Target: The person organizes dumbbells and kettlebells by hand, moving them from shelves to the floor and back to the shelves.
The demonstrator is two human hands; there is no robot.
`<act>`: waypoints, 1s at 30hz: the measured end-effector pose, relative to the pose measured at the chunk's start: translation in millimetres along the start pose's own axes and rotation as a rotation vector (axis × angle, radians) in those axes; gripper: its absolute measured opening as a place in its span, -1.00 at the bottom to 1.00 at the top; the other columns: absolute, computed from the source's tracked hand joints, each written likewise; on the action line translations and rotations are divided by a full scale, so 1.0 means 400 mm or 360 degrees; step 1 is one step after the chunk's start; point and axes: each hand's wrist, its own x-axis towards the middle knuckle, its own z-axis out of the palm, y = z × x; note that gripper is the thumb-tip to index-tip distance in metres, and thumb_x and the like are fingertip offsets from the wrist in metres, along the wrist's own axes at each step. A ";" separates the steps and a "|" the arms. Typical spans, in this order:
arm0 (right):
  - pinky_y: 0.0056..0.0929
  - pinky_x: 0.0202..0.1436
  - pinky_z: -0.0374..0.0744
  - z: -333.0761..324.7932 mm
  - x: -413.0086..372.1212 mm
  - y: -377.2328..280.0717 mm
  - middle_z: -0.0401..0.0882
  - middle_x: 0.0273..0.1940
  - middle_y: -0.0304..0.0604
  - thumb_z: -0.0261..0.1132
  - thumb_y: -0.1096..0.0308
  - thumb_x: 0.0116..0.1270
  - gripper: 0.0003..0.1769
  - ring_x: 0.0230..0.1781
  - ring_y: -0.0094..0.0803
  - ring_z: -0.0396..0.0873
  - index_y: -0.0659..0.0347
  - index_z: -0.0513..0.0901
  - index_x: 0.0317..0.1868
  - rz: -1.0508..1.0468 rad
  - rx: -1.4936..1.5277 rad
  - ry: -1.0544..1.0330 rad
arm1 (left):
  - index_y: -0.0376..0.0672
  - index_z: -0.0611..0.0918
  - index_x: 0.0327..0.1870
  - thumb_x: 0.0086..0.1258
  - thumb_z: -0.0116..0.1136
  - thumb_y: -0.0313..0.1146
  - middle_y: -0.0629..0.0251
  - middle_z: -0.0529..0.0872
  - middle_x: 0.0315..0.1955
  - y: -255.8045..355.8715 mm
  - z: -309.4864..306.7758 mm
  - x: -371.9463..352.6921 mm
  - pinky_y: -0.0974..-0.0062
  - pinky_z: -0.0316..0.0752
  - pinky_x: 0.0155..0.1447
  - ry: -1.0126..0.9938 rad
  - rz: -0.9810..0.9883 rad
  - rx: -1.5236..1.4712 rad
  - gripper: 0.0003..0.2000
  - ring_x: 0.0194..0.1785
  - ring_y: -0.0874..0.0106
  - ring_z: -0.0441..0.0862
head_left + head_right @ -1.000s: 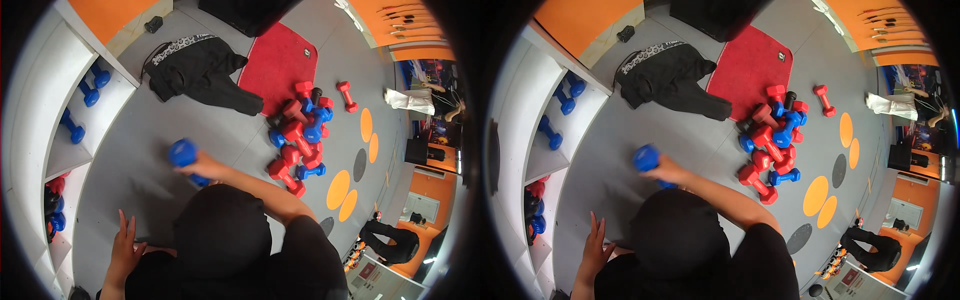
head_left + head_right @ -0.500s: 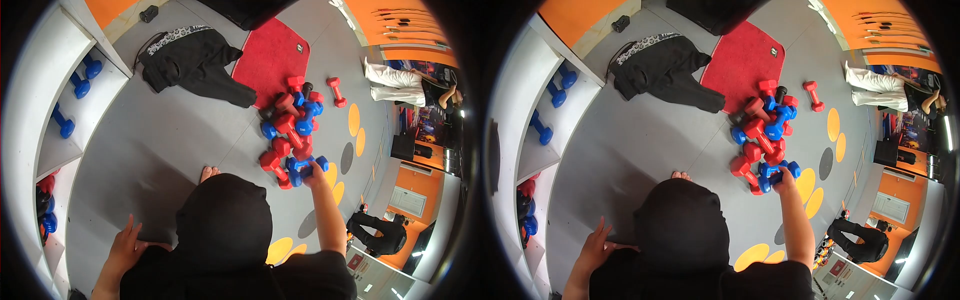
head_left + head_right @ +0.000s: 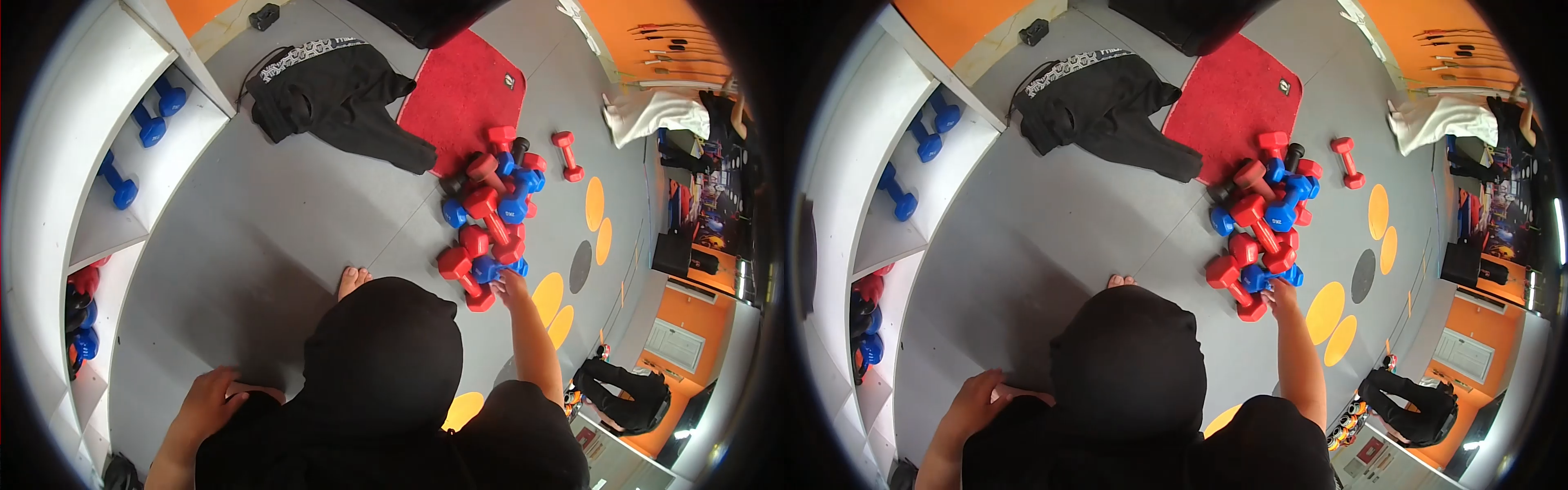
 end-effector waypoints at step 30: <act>0.01 0.42 0.48 1.751 -0.993 -0.248 0.37 0.36 0.24 0.43 0.29 0.26 -0.18 0.39 0.20 0.41 0.09 0.29 0.49 -0.2833 -0.1947 -0.1555 | -0.10 0.70 -0.20 0.48 0.18 -0.10 0.44 0.68 -0.30 0.173 -0.107 -0.191 0.45 0.36 -0.15 -0.0015 -0.0133 0.1265 -0.75 -0.18 0.48 0.65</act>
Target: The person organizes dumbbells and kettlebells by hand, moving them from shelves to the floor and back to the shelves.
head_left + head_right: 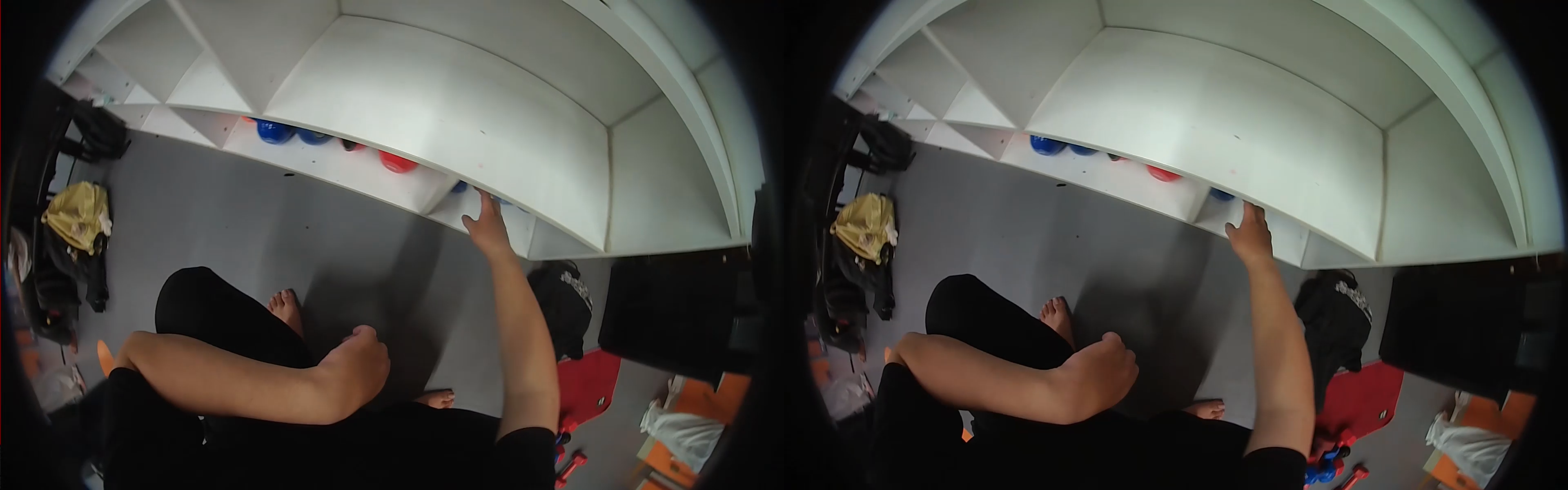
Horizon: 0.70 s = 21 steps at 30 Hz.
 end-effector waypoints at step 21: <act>0.16 0.61 0.19 0.212 0.235 0.020 0.28 0.57 -0.03 0.08 0.07 0.56 -0.40 0.62 -0.01 0.17 0.03 0.39 0.54 0.0114 -0.1054 0.0286 | -0.14 0.63 -0.03 0.54 0.04 0.07 0.41 0.62 -0.21 -0.050 0.163 0.001 0.46 0.34 0.08 0.0358 -0.0278 -0.0115 -0.59 -0.09 0.45 0.59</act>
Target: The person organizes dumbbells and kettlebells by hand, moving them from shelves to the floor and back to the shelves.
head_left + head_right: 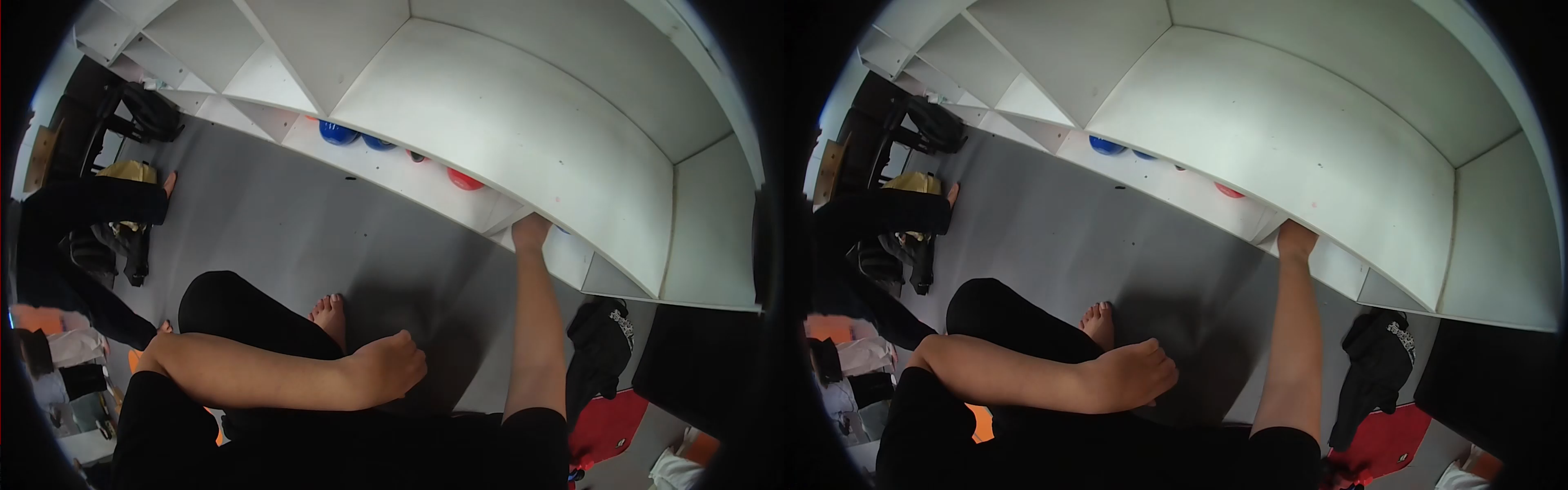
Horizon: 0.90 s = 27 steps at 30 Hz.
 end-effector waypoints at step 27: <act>-0.64 -0.29 0.35 -0.578 -0.453 0.046 0.58 -0.33 -0.39 0.44 0.02 0.40 -0.52 -0.40 -0.70 0.40 0.27 0.65 0.07 0.0349 0.2852 -0.1520 | -0.14 0.45 0.31 0.07 0.68 -0.41 0.27 0.64 0.04 -0.052 0.003 0.243 0.38 0.59 0.27 0.1301 -0.1018 -0.3090 -0.24 0.17 0.44 0.62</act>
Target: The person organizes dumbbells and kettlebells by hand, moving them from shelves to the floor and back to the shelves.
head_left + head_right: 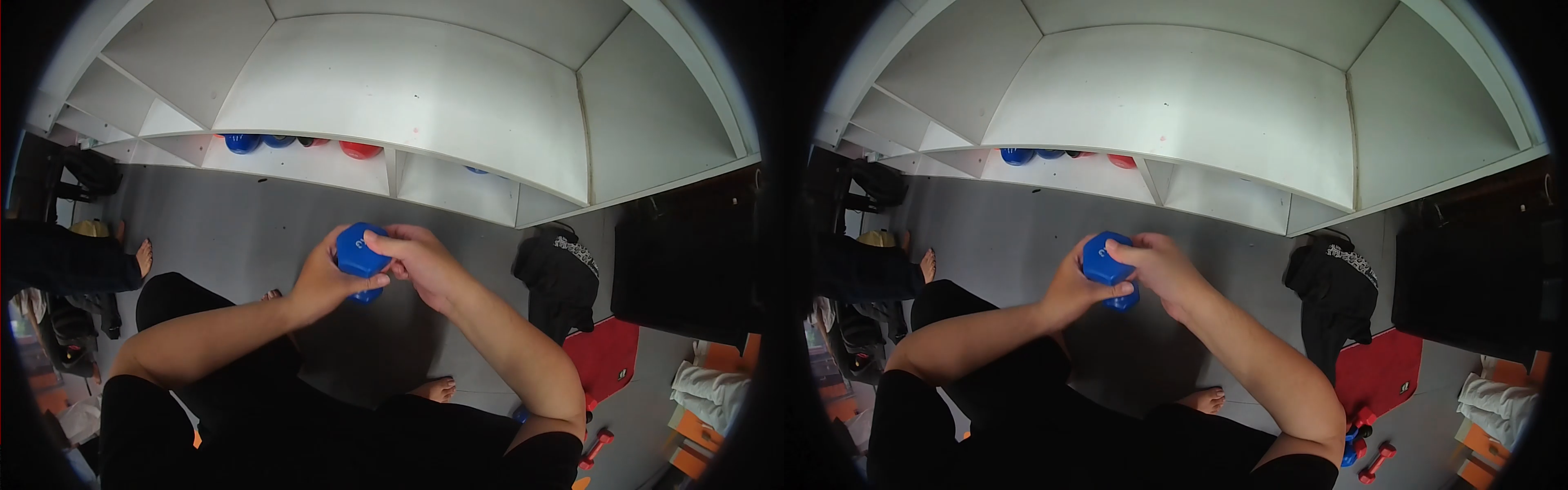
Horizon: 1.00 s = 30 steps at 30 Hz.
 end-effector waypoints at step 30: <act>-0.04 0.36 0.49 -0.475 0.311 0.116 0.63 0.18 0.04 0.51 0.27 0.20 -0.37 0.27 0.03 0.55 0.10 0.55 0.29 -0.0621 -0.2927 0.1081 | -0.15 0.43 0.23 -0.06 0.73 -0.37 0.12 0.64 0.12 -0.110 -0.079 -0.018 0.23 0.56 0.30 -0.0608 0.0143 0.1181 -0.20 0.23 0.10 0.65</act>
